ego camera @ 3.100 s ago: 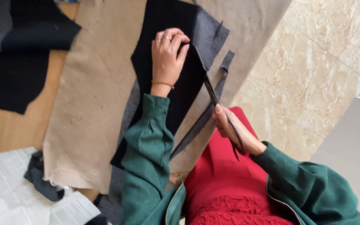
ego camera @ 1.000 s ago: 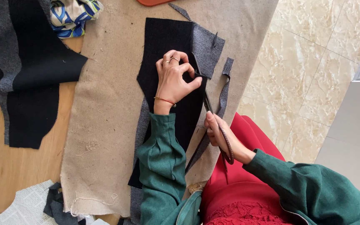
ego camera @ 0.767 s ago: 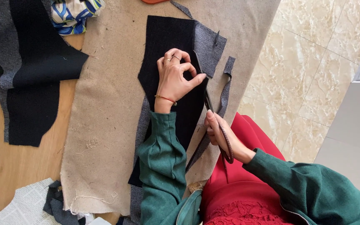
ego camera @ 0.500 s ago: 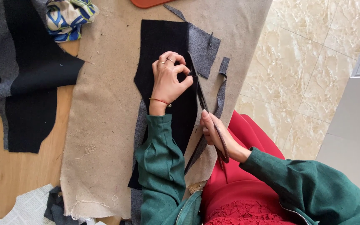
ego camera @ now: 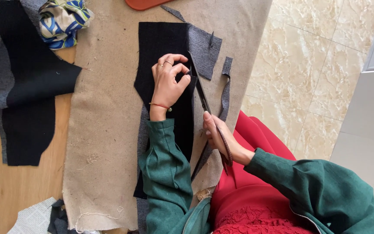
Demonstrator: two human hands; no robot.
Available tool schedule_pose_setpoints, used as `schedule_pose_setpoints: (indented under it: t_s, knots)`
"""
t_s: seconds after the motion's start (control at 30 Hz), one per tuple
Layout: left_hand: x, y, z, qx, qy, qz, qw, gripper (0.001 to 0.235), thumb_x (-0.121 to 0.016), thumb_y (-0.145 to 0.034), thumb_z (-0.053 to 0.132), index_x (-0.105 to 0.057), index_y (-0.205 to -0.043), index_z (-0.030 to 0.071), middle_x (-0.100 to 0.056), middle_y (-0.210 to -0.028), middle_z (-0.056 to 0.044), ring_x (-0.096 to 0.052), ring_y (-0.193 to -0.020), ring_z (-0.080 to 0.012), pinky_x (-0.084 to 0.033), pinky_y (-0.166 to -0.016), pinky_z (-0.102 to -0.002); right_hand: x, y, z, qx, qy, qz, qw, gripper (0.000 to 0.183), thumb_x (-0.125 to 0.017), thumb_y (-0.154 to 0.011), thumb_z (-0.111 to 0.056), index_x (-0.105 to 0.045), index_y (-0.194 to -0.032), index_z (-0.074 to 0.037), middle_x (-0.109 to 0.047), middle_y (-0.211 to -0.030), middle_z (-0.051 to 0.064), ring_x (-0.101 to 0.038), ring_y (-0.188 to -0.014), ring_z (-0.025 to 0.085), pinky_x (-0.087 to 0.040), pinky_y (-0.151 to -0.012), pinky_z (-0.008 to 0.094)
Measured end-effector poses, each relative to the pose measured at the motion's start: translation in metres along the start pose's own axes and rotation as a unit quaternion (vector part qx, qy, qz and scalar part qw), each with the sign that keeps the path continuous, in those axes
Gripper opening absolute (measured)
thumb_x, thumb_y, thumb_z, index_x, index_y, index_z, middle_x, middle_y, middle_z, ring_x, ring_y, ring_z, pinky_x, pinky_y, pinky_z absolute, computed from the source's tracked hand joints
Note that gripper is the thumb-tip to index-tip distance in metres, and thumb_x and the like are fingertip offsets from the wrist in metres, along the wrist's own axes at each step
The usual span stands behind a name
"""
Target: Cutting fabric pieces according to a pattern using large scissors and organizing the cut components on a workbench.
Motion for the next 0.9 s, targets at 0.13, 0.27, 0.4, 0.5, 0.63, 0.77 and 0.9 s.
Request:
schedule_pose_setpoints:
  t_s: [0.13,0.27,0.4,0.5,0.63,0.77,0.9]
  knots:
    - [0.001,-0.001,0.000,-0.001,0.007,0.002,1.000,0.010,-0.067,-0.085,0.030,-0.064,-0.080,0.021,-0.060,-0.122,0.010,-0.040,-0.134,-0.0156,-0.026,-0.110,-0.041,-0.005,0.001,0.000,-0.007,-0.021,-0.002,1.000,0.056,-0.035,-0.105,-0.065,-0.048,-0.086,-0.013,-0.029,-0.064,-0.005,-0.029,-0.049,0.005,-0.024,-0.039,0.016]
    - [0.000,-0.001,-0.003,0.005,0.022,0.002,1.000,0.011,-0.064,-0.086,0.030,-0.064,-0.081,0.021,-0.061,-0.129,0.010,-0.041,-0.135,-0.0147,-0.026,-0.110,-0.040,-0.013,0.001,0.002,-0.038,-0.059,0.010,0.997,0.055,-0.038,-0.103,-0.067,-0.047,-0.088,-0.014,-0.026,-0.064,-0.007,-0.026,-0.049,0.004,-0.021,-0.039,0.017]
    - [0.003,-0.001,-0.004,0.015,0.051,0.001,0.999,0.013,-0.060,-0.088,0.029,-0.063,-0.082,0.019,-0.062,-0.134,0.009,-0.043,-0.135,-0.0155,-0.028,-0.109,-0.040,-0.025,-0.004,-0.006,-0.040,-0.091,0.024,0.995,0.052,-0.039,-0.104,-0.063,-0.046,-0.089,-0.013,-0.023,-0.064,-0.007,-0.023,-0.049,0.004,-0.019,-0.040,0.018]
    - [0.006,0.000,0.001,0.010,0.052,0.003,0.999,0.012,-0.059,-0.088,0.026,-0.063,-0.084,0.016,-0.061,-0.140,0.005,-0.045,-0.136,-0.0189,-0.029,-0.110,-0.041,-0.030,-0.007,-0.017,-0.020,-0.067,0.027,0.997,0.056,-0.039,-0.101,-0.069,-0.047,-0.087,-0.015,-0.025,-0.065,-0.010,-0.024,-0.050,0.002,-0.020,-0.042,0.016]
    - [0.004,-0.001,-0.004,0.016,0.067,-0.005,0.998,0.012,-0.058,-0.089,0.028,-0.062,-0.084,0.018,-0.060,-0.143,0.007,-0.045,-0.136,-0.0173,-0.029,-0.110,-0.039,-0.036,-0.014,-0.008,-0.038,-0.089,0.036,0.995,0.056,-0.040,-0.100,-0.070,-0.047,-0.090,-0.016,-0.025,-0.065,-0.009,-0.024,-0.049,0.003,-0.019,-0.041,0.018]
    - [0.003,-0.001,-0.005,0.022,0.079,-0.008,0.997,0.012,-0.057,-0.089,0.028,-0.061,-0.084,0.018,-0.059,-0.145,0.008,-0.046,-0.137,-0.0167,-0.028,-0.111,-0.039,-0.042,-0.012,-0.018,-0.023,-0.089,0.043,0.995,0.057,-0.042,-0.099,-0.072,-0.047,-0.091,-0.015,-0.025,-0.066,-0.008,-0.023,-0.049,0.003,-0.019,-0.041,0.019]
    - [0.004,0.000,-0.005,0.032,0.081,-0.015,0.996,0.012,-0.056,-0.090,0.028,-0.061,-0.086,0.018,-0.059,-0.147,0.008,-0.046,-0.138,-0.0160,-0.028,-0.112,-0.038,-0.048,-0.019,-0.015,-0.031,-0.107,0.045,0.993,0.058,-0.042,-0.098,-0.073,-0.044,-0.087,-0.016,-0.022,-0.065,-0.009,-0.021,-0.047,0.002,-0.017,-0.041,0.018]
Point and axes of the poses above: each hand's wrist, its own y-axis away from the middle knuckle, its own x-axis out of the back of the hand, z = x × y, the point moved 9 cm from there along -y, towards the middle knuckle
